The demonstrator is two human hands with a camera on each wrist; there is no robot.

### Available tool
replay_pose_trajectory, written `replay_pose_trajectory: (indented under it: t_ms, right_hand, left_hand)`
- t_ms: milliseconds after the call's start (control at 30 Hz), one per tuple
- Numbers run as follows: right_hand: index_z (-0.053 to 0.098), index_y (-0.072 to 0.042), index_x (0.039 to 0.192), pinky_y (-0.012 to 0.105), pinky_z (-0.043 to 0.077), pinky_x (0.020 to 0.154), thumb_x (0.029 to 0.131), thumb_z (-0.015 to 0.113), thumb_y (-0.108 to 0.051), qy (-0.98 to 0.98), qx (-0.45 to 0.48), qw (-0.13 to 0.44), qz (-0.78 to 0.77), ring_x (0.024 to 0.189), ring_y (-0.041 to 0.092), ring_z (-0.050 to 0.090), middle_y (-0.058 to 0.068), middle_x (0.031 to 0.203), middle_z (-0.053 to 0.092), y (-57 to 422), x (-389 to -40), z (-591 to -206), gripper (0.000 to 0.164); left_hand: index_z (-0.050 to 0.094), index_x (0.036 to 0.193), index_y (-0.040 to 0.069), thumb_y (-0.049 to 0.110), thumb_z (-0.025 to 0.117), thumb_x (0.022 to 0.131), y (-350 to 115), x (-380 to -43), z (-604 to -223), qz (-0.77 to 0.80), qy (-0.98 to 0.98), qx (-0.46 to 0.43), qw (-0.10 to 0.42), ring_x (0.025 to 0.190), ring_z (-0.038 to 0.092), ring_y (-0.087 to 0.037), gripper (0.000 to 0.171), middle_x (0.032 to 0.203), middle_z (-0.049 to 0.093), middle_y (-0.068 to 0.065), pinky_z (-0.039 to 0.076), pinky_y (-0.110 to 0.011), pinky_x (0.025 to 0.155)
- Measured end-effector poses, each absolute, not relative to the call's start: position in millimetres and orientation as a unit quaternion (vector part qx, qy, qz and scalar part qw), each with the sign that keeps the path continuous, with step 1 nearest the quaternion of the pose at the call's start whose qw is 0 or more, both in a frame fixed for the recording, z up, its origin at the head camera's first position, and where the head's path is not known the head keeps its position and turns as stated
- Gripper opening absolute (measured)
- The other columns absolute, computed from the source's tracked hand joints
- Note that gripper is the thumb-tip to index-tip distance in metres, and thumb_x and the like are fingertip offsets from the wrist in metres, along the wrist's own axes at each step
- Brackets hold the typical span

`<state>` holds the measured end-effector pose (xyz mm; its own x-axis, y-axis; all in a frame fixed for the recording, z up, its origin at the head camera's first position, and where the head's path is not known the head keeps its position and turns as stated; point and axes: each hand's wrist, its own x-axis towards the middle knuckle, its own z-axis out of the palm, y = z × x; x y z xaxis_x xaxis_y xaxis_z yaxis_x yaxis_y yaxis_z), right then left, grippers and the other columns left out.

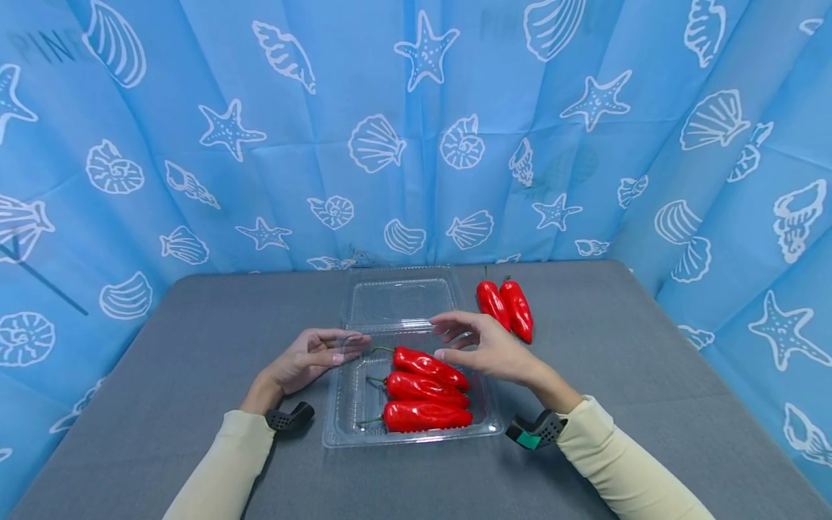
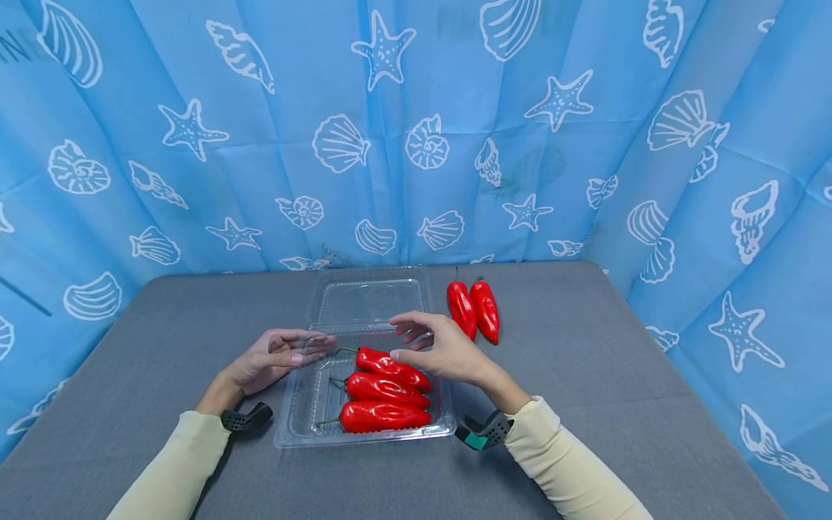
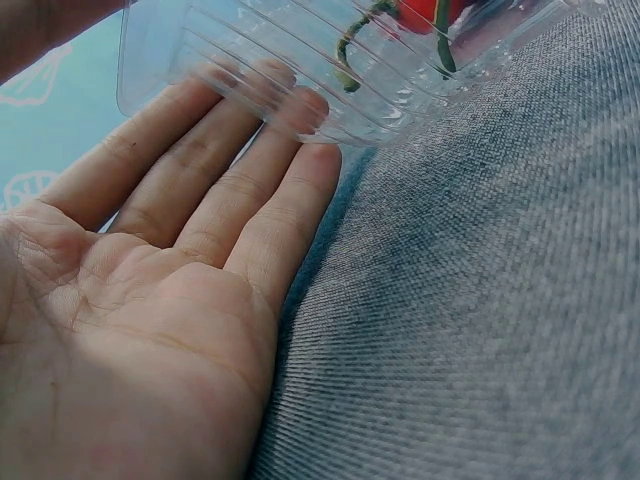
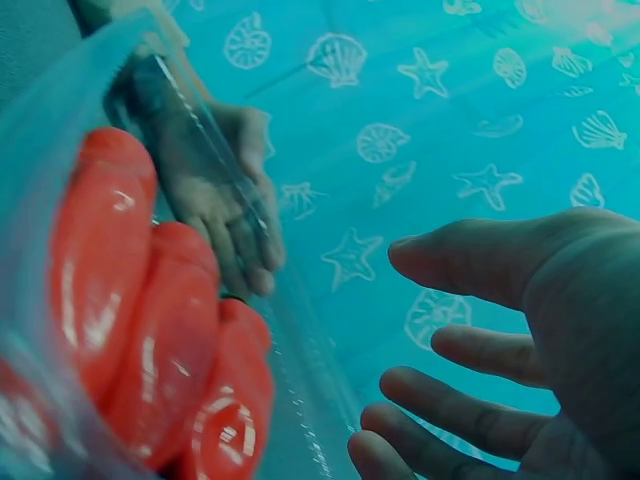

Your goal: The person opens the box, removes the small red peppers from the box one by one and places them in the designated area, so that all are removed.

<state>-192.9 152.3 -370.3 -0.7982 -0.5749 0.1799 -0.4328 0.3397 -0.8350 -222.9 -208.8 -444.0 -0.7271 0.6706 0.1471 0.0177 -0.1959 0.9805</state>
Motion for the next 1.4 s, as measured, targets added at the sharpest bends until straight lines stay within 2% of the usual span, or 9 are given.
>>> replay_pose_trajectory:
  t_ms: [233, 367, 633, 1033, 1233, 1400]
  right_hand:
    - [0.057, 0.000, 0.138, 0.059, 0.054, 0.094, 0.084, 0.078, -0.015, 0.804, -0.331, 0.070, -0.489, 0.112, 0.041, 0.063, 0.018, 0.129, 0.064, 140.7, -186.7, -378.7, 0.059]
    - [0.056, 0.000, 0.139, 0.061, 0.053, 0.096, 0.086, 0.077, -0.014, 0.802, -0.336, 0.067, -0.488, 0.117, 0.043, 0.060, 0.018, 0.133, 0.062, 135.4, -184.3, -383.3, 0.059]
    - [0.056, -0.007, 0.140, 0.054, 0.054, 0.099, 0.087, 0.078, -0.017, 0.820, -0.326, 0.063, -0.467, 0.121, 0.039, 0.058, 0.013, 0.137, 0.060, 129.4, -180.4, -387.8, 0.059]
    - [0.054, -0.009, 0.143, 0.056, 0.051, 0.102, 0.089, 0.077, -0.019, 0.821, -0.348, 0.060, -0.448, 0.128, 0.038, 0.053, 0.013, 0.143, 0.055, 124.3, -177.3, -388.3, 0.060]
    - [0.051, -0.009, 0.145, 0.047, 0.056, 0.097, 0.087, 0.079, -0.019, 0.847, -0.318, 0.074, -0.420, 0.126, 0.034, 0.055, 0.011, 0.144, 0.054, 124.3, -176.1, -389.2, 0.065]
    - [0.048, -0.007, 0.147, 0.045, 0.058, 0.093, 0.087, 0.079, -0.020, 0.865, -0.299, 0.084, -0.395, 0.124, 0.033, 0.056, 0.013, 0.142, 0.056, 123.3, -175.3, -389.3, 0.069]
  left_hand:
    - [0.054, 0.140, -0.008, 0.003, 0.058, 0.095, -209.1, -223.3, -444.1, 0.717, 0.591, 0.290, 0.229, 0.134, 0.054, -0.028, 0.047, 0.143, 0.057, -0.021, 0.043, -0.037, 0.112]
    - [0.054, 0.140, -0.008, 0.005, 0.059, 0.095, -209.3, -223.3, -444.6, 0.717, 0.591, 0.289, 0.229, 0.134, 0.054, -0.029, 0.047, 0.143, 0.057, -0.021, 0.042, -0.038, 0.113]
    - [0.053, 0.140, -0.009, 0.003, 0.058, 0.095, -209.1, -223.5, -444.8, 0.716, 0.594, 0.287, 0.229, 0.134, 0.054, -0.029, 0.047, 0.143, 0.057, -0.022, 0.043, -0.038, 0.113]
    - [0.053, 0.140, -0.009, 0.002, 0.057, 0.095, -209.0, -224.3, -445.5, 0.714, 0.597, 0.288, 0.225, 0.134, 0.055, -0.029, 0.047, 0.142, 0.057, -0.022, 0.043, -0.039, 0.113]
    - [0.053, 0.140, -0.010, 0.002, 0.059, 0.094, -208.5, -224.3, -445.5, 0.715, 0.596, 0.289, 0.224, 0.134, 0.055, -0.029, 0.047, 0.142, 0.057, -0.023, 0.042, -0.039, 0.113]
    - [0.053, 0.140, -0.009, 0.002, 0.058, 0.094, -208.7, -224.3, -445.9, 0.715, 0.596, 0.288, 0.225, 0.134, 0.055, -0.029, 0.047, 0.143, 0.056, -0.023, 0.042, -0.039, 0.113]
